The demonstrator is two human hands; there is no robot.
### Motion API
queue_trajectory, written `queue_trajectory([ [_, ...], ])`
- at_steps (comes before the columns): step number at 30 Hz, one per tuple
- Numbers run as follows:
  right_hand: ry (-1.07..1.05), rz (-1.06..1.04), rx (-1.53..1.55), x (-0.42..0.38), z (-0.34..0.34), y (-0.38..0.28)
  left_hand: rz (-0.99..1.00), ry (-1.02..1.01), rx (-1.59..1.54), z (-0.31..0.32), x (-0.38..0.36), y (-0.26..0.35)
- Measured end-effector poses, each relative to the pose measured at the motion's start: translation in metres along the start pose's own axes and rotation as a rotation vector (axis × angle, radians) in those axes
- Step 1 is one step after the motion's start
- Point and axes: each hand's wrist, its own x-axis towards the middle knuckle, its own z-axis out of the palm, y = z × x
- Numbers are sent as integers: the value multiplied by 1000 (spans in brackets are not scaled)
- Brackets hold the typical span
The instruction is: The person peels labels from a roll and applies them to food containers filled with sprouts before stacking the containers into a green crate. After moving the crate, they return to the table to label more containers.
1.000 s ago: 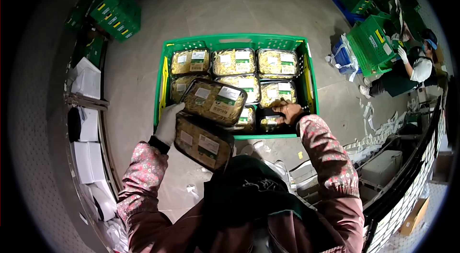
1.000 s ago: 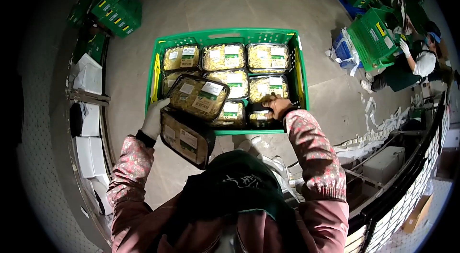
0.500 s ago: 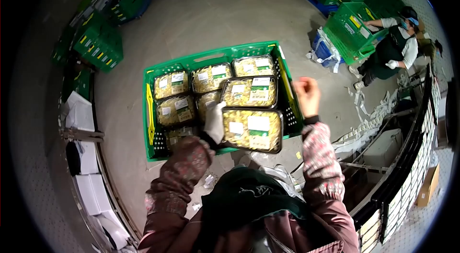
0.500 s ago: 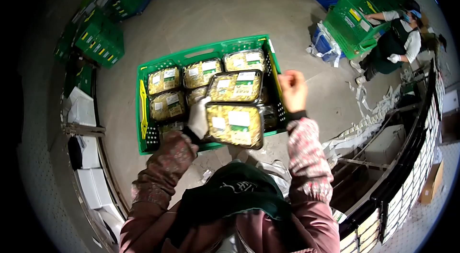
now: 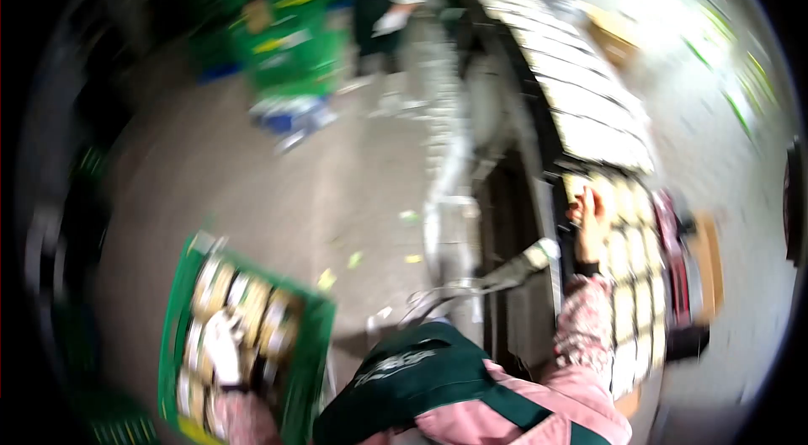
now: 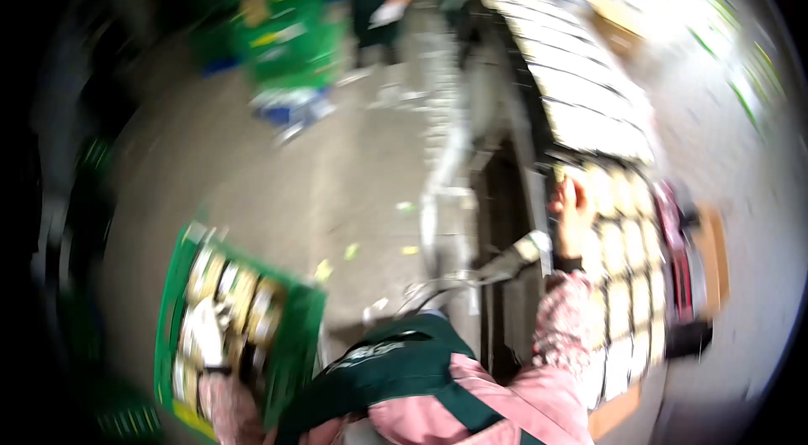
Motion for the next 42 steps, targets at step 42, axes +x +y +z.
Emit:
queue_trajectory([
  [42,977,348,-955,271,-448,216,674,-1214,756,1028,-142,171],
])
